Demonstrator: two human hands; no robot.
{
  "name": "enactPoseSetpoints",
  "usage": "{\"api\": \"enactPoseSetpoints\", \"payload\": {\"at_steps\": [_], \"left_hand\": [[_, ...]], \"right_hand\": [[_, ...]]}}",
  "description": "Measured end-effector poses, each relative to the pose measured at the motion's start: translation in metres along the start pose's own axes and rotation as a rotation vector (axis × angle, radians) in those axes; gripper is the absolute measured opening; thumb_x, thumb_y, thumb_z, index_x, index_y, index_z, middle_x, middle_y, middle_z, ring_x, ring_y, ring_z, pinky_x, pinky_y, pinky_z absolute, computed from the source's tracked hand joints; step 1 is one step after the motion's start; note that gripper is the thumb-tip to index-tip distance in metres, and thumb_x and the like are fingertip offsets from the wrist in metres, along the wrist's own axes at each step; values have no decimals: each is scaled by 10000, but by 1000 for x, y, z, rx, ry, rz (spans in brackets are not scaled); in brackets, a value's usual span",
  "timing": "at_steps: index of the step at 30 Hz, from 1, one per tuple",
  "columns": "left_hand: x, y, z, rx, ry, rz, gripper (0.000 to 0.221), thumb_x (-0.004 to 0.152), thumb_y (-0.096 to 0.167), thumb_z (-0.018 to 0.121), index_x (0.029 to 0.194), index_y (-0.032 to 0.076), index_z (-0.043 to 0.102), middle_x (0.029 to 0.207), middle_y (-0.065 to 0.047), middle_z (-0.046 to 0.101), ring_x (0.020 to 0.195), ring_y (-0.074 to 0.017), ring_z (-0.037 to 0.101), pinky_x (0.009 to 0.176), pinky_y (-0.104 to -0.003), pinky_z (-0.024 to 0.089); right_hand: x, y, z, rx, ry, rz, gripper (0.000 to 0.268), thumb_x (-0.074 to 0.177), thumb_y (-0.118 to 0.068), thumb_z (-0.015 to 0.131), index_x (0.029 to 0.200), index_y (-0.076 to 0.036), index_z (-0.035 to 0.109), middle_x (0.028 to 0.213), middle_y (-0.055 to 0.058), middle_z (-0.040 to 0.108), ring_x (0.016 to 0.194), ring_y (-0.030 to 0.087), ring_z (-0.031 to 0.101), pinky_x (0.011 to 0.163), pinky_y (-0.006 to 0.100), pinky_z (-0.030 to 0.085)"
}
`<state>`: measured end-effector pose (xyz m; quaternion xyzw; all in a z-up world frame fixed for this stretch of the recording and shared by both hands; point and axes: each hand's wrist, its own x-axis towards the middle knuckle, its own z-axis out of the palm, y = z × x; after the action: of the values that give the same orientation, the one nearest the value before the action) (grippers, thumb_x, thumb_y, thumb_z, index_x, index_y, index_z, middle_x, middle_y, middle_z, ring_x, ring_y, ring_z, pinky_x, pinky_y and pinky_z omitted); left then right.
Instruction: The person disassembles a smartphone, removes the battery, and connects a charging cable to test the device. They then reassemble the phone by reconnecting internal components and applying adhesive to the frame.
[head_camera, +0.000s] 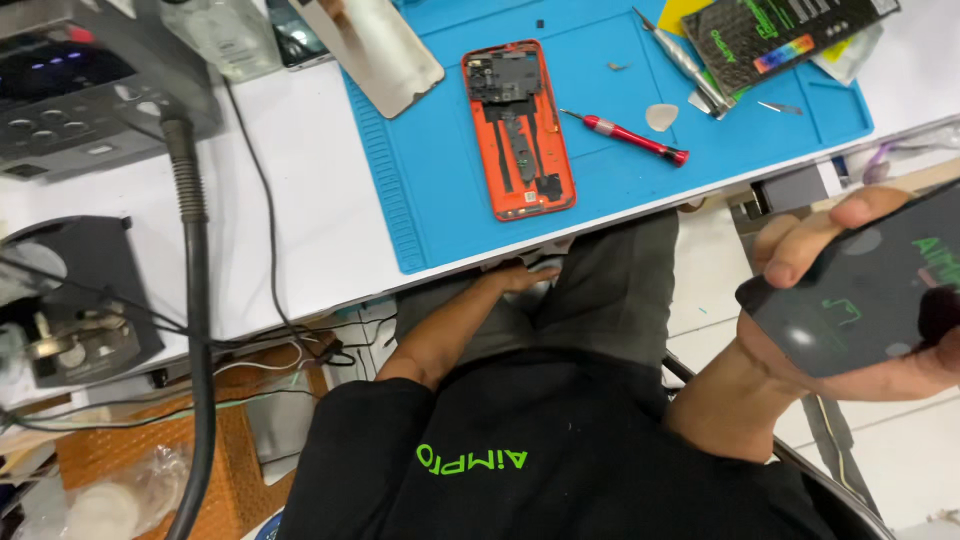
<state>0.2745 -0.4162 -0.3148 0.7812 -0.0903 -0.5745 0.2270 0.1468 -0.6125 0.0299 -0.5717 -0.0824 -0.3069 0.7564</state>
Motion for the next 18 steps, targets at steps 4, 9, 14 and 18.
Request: {"api": "enactPoseSetpoints", "payload": {"at_steps": [4,9,14,18], "left_hand": [[-8,-7,5,92,98,-29,1204,657,960,316,1323,16,654,1379,-120,651,1226,-302,634,956,-359,494],[18,-3,7,-1868,143,753,551,1101,370,310,1574,92,364,1652,-97,352,1479,-336,366,1280,-529,257],[80,18,-150,-1062,-1679,509,257,1078,195,589,1237,8,662,1115,-119,706,906,-205,687,804,-391,620],[101,14,-135,-869,-1836,343,323,1076,193,614,1349,24,577,1254,-125,642,1034,-225,662,858,-400,614]], "right_hand": [[-4,25,0,232,242,27,1088,839,-636,623,1748,-130,308,1146,165,700,583,276,584,600,432,404],[55,49,8,518,-51,139,895,972,-476,563,1743,-143,253,1275,239,706,734,358,714,785,464,454],[110,29,-2,416,-70,127,982,954,-546,689,1749,-175,250,1219,213,684,672,315,696,738,462,406],[105,21,-16,-9,-268,4,584,1070,-716,535,1250,-161,555,1000,-70,588,711,54,624,734,296,341]]}}
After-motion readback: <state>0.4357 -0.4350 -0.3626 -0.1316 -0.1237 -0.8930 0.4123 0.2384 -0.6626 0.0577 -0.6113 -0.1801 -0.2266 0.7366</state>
